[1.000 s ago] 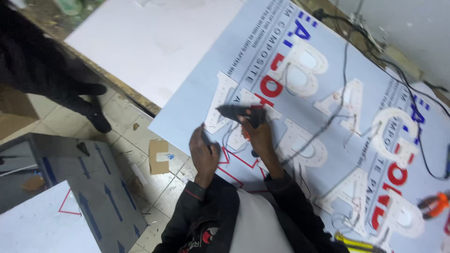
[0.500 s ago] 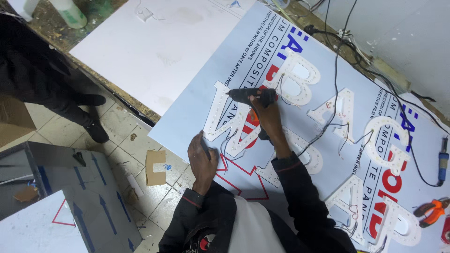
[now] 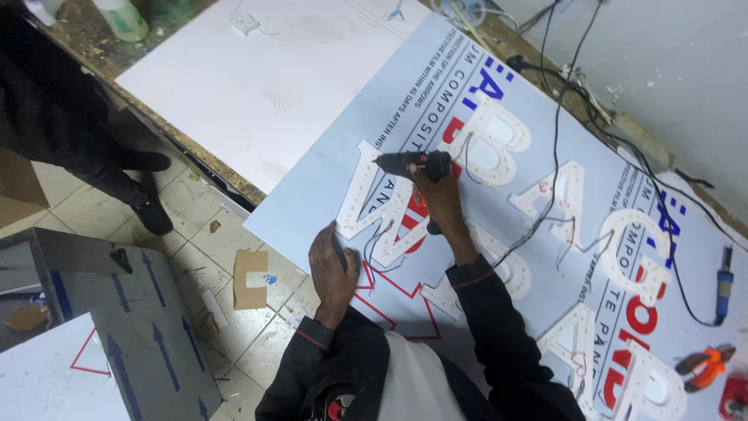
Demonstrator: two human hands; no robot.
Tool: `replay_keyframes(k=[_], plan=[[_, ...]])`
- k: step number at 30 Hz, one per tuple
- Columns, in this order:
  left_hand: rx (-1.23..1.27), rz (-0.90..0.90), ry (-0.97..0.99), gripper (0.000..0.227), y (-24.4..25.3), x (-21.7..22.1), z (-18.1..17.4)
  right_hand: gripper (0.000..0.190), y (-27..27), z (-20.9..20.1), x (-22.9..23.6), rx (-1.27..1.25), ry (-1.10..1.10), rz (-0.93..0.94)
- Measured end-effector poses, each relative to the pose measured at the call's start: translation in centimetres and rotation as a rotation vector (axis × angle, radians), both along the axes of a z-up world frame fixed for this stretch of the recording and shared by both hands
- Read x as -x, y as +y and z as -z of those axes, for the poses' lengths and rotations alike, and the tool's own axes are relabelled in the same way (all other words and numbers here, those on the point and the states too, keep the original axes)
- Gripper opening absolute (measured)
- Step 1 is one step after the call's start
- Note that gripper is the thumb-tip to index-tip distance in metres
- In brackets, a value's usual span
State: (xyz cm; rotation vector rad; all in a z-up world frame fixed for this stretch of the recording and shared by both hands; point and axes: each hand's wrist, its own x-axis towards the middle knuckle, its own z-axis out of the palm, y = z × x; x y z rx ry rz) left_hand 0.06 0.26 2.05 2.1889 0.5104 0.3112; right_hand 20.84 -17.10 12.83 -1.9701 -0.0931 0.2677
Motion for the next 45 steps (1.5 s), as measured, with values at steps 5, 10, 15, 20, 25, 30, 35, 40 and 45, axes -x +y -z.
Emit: replay_keyframes(k=[5, 10, 15, 20, 25, 30, 35, 40, 45], plan=[[-0.032, 0.005, -0.054, 0.064, -0.1, 0.2, 0.8, 0.036, -1.0, 1.7, 0.0, 0.0, 0.002, -0.037], [-0.026, 0.003, -0.061, 0.063, 0.0, 0.1, 1.4, 0.032, -0.7, 1.3, 0.1, -0.045, -0.011, -0.028], [-0.047, -0.005, -0.108, 0.062, -0.2, 0.0, 1.3, 0.032, -0.3, 0.7, -0.6, -0.014, -0.02, 0.0], [-0.071, -0.006, -0.103, 0.061, -0.2, 0.0, 1.1, 0.033, 0.8, 1.9, -1.8, -0.051, -0.033, 0.015], [-0.051, -0.018, -0.108, 0.061, -0.4, 0.0, 1.0, 0.032, 1.3, 1.7, -2.2, -0.007, -0.054, 0.052], [0.01, -0.002, -0.062, 0.061, -0.1, -0.1, 0.0, 0.035, 0.9, 2.5, -2.6, 0.004, -0.037, 0.067], [-0.002, 0.006, -0.054, 0.061, 0.0, -0.1, 0.6, 0.03, 1.2, 2.8, -2.2, -0.051, -0.055, 0.076], [0.031, 0.023, -0.04, 0.063, 0.0, 0.3, 0.2, 0.03, 0.6, 3.2, -1.3, -0.078, -0.074, 0.059], [0.006, 0.024, -0.034, 0.062, 0.2, 0.0, 0.1, 0.031, -0.3, 1.6, -0.6, -0.061, -0.049, 0.019]])
